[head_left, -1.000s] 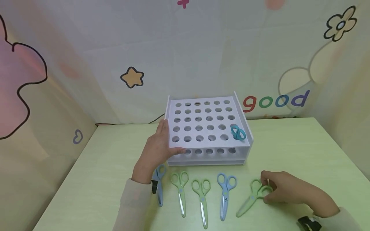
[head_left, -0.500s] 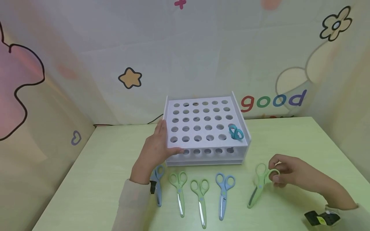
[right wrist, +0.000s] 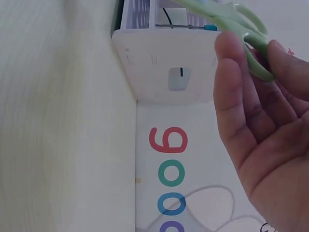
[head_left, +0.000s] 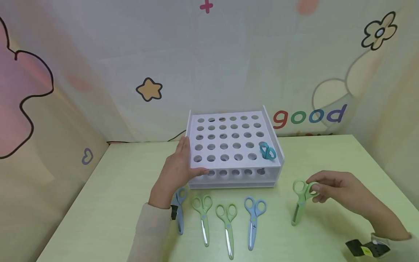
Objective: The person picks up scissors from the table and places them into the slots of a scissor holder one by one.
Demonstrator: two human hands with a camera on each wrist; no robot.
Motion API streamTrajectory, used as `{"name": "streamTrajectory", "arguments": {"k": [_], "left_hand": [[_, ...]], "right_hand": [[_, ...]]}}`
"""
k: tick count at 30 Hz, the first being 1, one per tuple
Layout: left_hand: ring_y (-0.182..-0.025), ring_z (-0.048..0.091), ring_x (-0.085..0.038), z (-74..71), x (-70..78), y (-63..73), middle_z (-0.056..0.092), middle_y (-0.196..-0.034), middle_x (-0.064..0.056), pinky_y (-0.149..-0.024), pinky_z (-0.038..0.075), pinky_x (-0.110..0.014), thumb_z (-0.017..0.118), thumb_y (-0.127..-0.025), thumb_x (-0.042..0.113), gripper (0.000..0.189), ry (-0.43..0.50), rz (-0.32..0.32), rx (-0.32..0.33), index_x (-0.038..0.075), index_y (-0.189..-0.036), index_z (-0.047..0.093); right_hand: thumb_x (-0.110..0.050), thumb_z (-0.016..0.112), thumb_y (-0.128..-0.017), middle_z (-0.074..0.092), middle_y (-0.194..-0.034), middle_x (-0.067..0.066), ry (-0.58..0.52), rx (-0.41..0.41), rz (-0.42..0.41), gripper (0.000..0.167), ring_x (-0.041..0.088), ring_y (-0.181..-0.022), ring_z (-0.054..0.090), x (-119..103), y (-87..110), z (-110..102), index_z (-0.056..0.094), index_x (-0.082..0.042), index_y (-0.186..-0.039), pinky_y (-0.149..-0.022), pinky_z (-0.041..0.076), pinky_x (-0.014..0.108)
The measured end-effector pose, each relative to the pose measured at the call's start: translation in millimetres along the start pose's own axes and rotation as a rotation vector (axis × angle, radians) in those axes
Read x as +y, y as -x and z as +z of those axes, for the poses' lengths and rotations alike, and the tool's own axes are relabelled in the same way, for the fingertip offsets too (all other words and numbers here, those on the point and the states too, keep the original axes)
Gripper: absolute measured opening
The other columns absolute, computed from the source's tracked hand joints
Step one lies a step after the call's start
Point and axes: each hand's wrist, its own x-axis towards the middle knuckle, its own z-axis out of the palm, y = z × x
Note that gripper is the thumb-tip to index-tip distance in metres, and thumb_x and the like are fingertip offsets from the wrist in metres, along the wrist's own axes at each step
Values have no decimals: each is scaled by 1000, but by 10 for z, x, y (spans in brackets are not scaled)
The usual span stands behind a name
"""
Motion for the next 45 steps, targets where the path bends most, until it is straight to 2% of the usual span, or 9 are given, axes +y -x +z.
{"name": "streamTrajectory", "arguments": {"k": [4, 9, 15, 19, 24, 29, 36, 45], "left_hand": [[-79, 57, -28, -4, -1, 3, 11, -167, -18, -76, 50, -39, 89, -76, 44, 125, -1, -6, -4, -3, -159, 9], [-79, 57, -29, -8, -3, 6, 11, -167, -19, -77, 50, -40, 89, -76, 45, 125, -2, -3, -4, -4, -159, 9], [-80, 57, -28, -3, -13, 11, 11, -167, -19, -76, 50, -39, 89, -76, 45, 125, 2, -5, 0, -3, -159, 10], [-82, 58, -29, 10, -24, 6, 10, -167, -18, -77, 50, -40, 89, -75, 46, 126, -1, -4, 4, -2, -160, 10], [-84, 58, -29, 19, -22, -5, 12, -167, -19, -77, 51, -40, 89, -75, 46, 125, -8, 3, 8, -2, -159, 11], [-84, 57, -29, 28, -13, -12, 13, -166, -19, -76, 50, -39, 89, -75, 45, 124, -20, 7, 10, -2, -159, 11], [-87, 57, -30, 24, -6, -16, 13, -166, -17, -79, 51, -39, 88, -75, 49, 125, -45, -4, 5, -3, -159, 11], [-90, 59, -32, 17, -1, -13, 13, -166, -20, -87, 49, -45, 86, -76, 53, 126, -57, 1, 15, -5, -159, 11]], "right_hand": [[4, 57, -100, 74, -91, 7, 7, 71, -14, 15, 23, -72, 71, -52, -24, 38, 67, 1, -112, -64, 58, 34], [5, 53, -102, 74, -92, 9, -35, 138, -59, 17, 25, -70, 71, -126, -59, 59, 64, -1, -113, -61, 57, 35], [7, 49, -103, 74, -99, 10, -183, 197, -139, 17, 25, -71, 72, -246, -131, 103, 61, 4, -113, -62, 58, 34], [10, 47, -103, 74, -98, 13, -270, 227, -218, 17, 25, -72, 73, -315, -200, 138, 61, 8, -113, -63, 58, 34], [14, 46, -101, 74, -97, 15, -337, 278, -279, 21, 26, -70, 73, -393, -255, 176, 62, 13, -115, -63, 57, 32], [13, 48, -101, 75, -98, 13, -339, 330, -294, 21, 24, -68, 73, -480, -303, 215, 64, 13, -115, -62, 57, 32], [16, 47, -99, 75, -97, 13, -378, 317, -385, 19, 23, -67, 73, -592, -402, 275, 62, 16, -111, -61, 57, 32], [11, 53, -100, 74, -96, 10, -295, 363, -360, 16, 21, -66, 73, -766, -495, 330, 65, 12, -110, -61, 57, 30]]}}
